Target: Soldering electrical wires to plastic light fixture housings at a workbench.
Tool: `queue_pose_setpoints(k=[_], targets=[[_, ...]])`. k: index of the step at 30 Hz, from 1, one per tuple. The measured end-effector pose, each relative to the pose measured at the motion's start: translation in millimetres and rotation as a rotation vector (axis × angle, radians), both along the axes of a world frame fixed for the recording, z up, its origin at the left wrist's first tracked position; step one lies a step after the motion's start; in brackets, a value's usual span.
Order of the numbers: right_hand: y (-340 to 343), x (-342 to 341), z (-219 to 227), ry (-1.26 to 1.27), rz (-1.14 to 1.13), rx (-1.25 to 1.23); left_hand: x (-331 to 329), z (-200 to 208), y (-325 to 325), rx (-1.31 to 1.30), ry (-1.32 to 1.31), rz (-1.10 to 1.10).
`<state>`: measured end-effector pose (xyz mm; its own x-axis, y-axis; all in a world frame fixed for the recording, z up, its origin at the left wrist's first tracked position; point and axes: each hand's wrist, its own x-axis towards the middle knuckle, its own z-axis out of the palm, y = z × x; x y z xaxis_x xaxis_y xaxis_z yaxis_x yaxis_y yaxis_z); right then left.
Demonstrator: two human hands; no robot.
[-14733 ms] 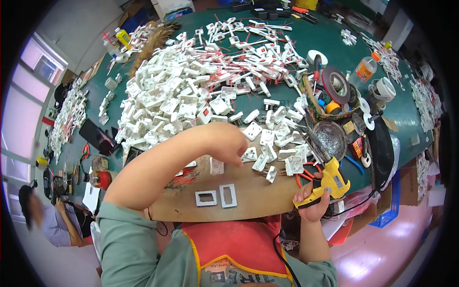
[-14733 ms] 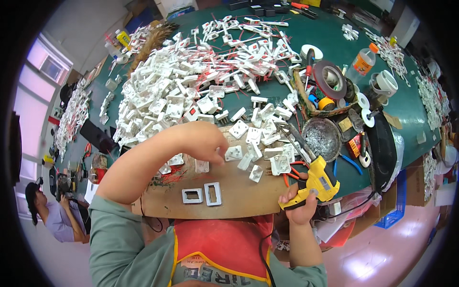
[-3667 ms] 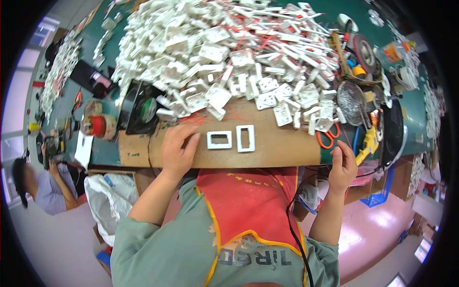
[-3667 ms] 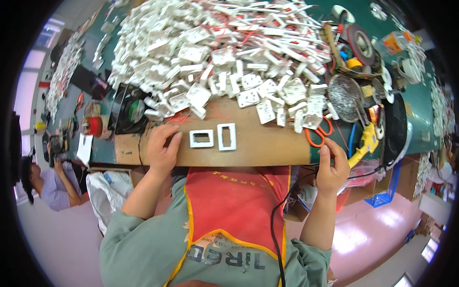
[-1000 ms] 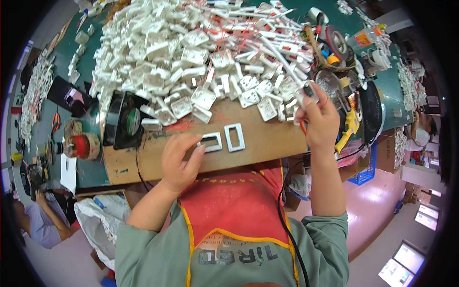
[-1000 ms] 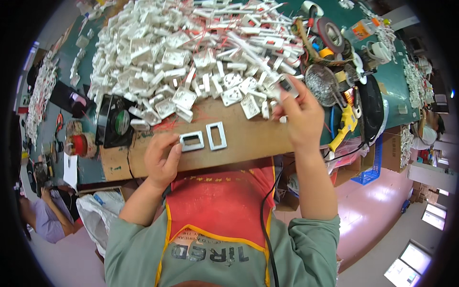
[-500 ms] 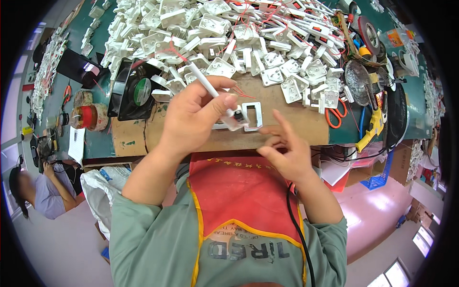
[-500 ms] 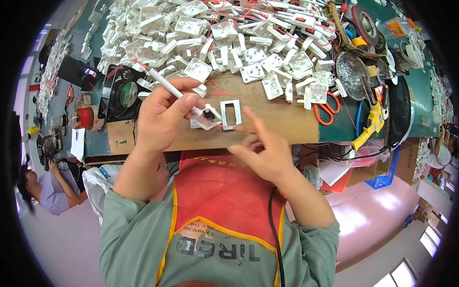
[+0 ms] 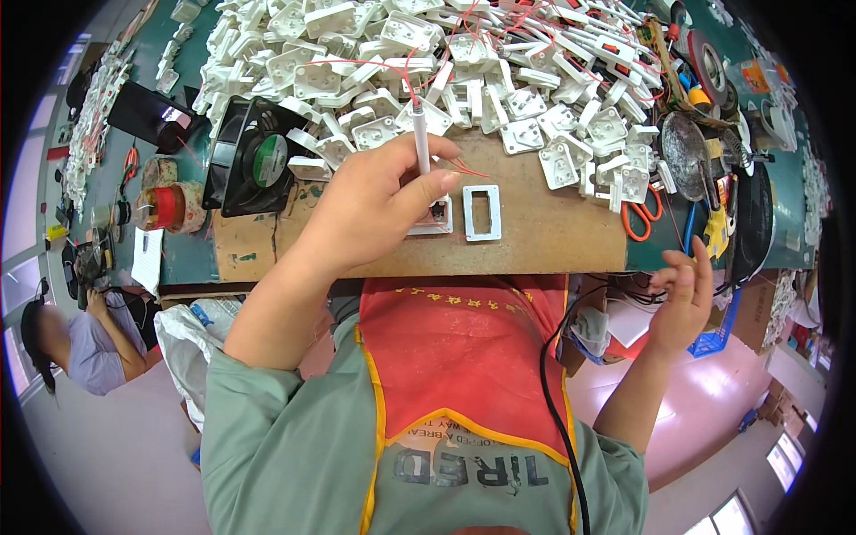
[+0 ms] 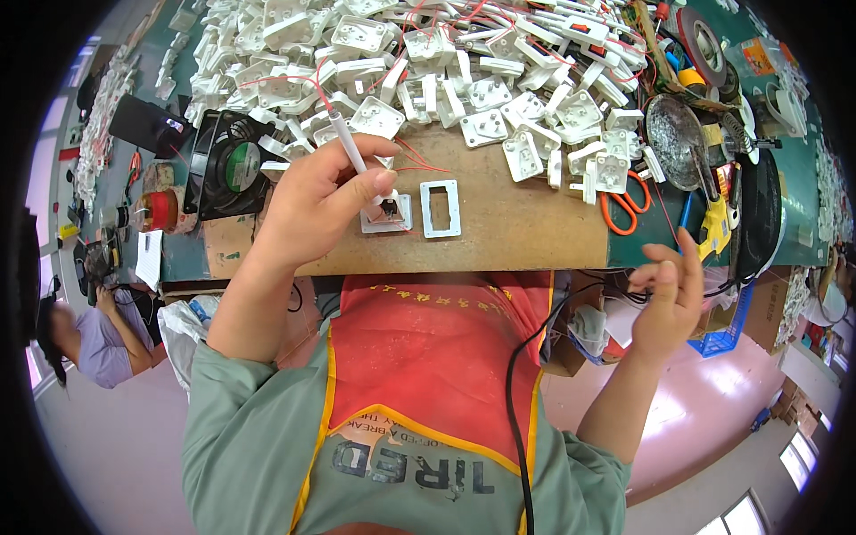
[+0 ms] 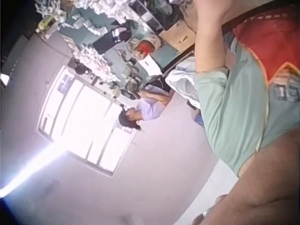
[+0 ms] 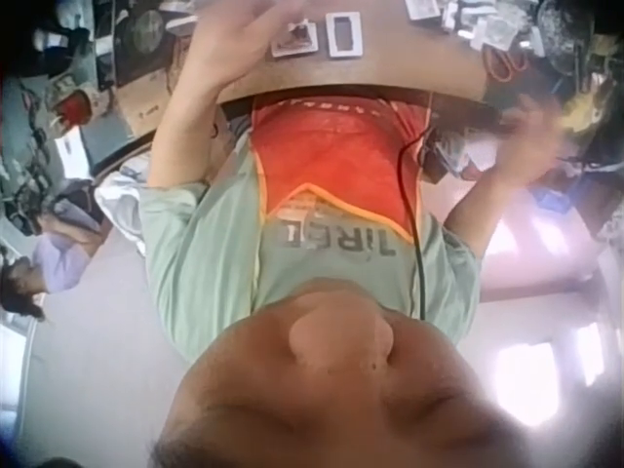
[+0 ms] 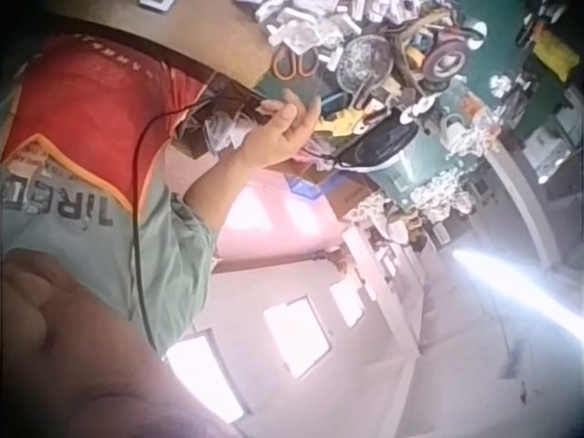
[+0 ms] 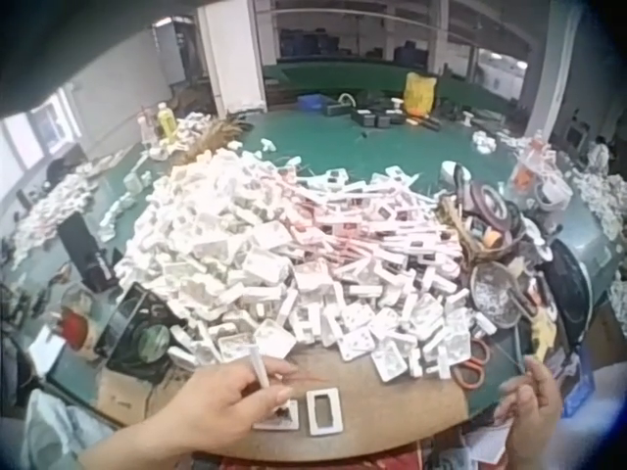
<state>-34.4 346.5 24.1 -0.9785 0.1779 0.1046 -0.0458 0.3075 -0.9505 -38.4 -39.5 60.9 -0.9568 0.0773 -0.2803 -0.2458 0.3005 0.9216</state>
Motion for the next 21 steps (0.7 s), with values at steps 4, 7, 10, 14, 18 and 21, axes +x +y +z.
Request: queue_pose_setpoints(k=[4,7,10,14,18,21], targets=[[29.3,-2.8,0.6,0.045,-0.135,0.017,-5.2,6.8,3.6,-0.075,-0.012,-0.029],[48.6,-3.4,3.5,0.059,-0.231,0.052,-6.4,0.9,1.7,-0.159,0.010,-0.067],[58.0,-0.4,5.6,0.064,-0.279,0.062,-3.2,-10.8,-0.2,-0.137,-0.012,-0.025],[30.9,2.2,-4.4,0.037,-0.250,0.213,3.5,-26.5,-1.5,0.010,-0.048,0.106],[-39.3,-0.2,-4.4,0.139,0.176,0.457,7.7,-32.4,2.7,0.093,-0.013,0.207],[-86.5,-9.7,1.2,0.269,0.359,0.484,14.5,-36.4,-3.3,0.146,0.014,0.217]])
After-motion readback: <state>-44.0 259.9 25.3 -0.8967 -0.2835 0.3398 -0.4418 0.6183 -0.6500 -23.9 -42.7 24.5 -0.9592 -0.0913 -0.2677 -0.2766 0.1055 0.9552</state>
